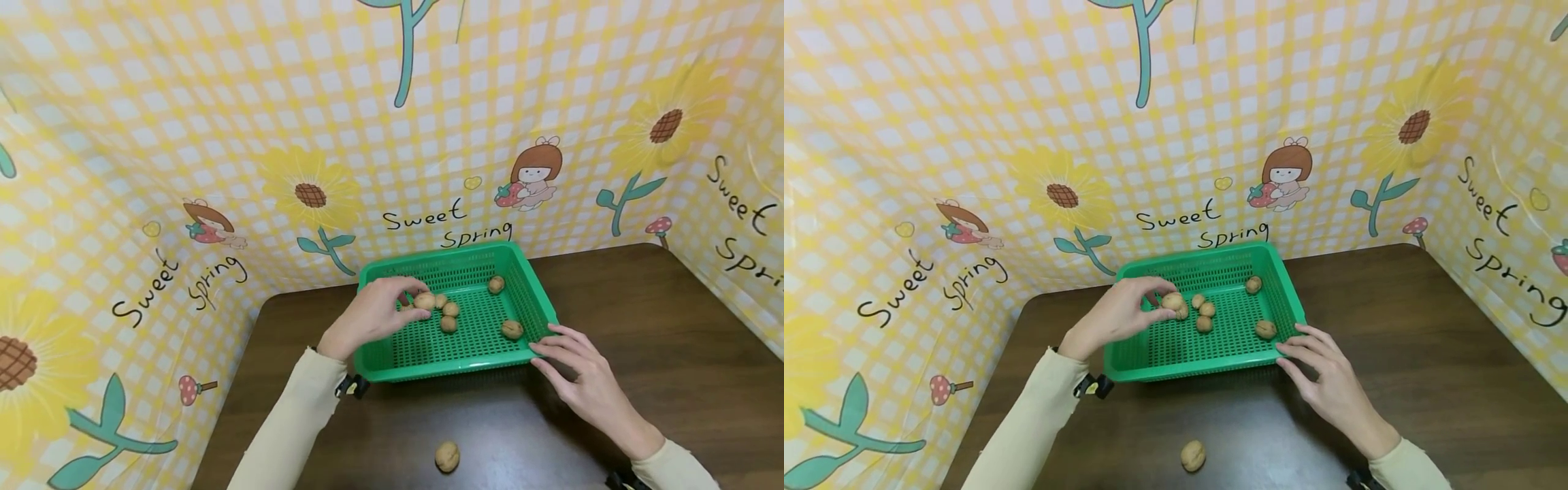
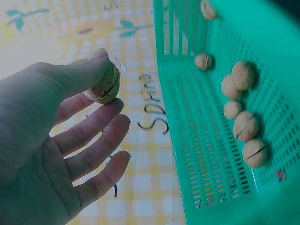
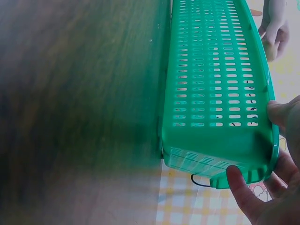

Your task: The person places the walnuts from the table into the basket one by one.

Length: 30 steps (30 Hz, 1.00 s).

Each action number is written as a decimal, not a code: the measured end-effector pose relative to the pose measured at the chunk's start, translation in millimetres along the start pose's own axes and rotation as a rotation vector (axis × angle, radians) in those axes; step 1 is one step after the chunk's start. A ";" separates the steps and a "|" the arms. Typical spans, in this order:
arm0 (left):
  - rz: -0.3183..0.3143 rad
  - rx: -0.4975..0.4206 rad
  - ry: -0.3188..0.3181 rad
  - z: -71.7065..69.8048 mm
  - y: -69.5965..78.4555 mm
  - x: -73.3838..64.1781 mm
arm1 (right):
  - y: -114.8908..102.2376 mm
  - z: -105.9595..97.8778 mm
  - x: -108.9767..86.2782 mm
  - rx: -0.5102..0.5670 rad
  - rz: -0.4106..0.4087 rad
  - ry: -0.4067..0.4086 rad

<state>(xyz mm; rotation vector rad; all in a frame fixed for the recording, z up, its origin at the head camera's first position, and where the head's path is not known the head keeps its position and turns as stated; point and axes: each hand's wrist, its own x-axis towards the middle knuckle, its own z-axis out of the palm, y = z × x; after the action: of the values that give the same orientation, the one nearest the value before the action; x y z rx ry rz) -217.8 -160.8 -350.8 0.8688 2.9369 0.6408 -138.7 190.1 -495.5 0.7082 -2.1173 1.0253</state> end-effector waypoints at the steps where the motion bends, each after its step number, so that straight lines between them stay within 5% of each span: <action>1: -0.011 0.002 0.002 -0.6 -3.1 4.0 | 0.5 -0.1 -0.2 0.000 -0.002 -0.001; 11: -0.084 0.026 0.003 -4.9 -21.6 45.4 | 1.5 -0.8 0.2 -0.011 0.004 -0.009; 18: -0.115 -0.027 -0.082 9.0 -30.9 70.2 | 1.6 -1.0 0.3 -0.013 0.016 -0.010; 30: -0.219 -0.009 -0.244 46.2 -52.3 83.0 | 2.2 0.0 -1.5 -0.007 0.012 -0.013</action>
<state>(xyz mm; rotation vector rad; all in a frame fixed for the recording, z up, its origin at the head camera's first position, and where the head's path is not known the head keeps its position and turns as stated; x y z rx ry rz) -309.3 -139.6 -405.0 0.5670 2.7523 0.4949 -139.3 191.5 -497.7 0.7009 -2.1379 1.0219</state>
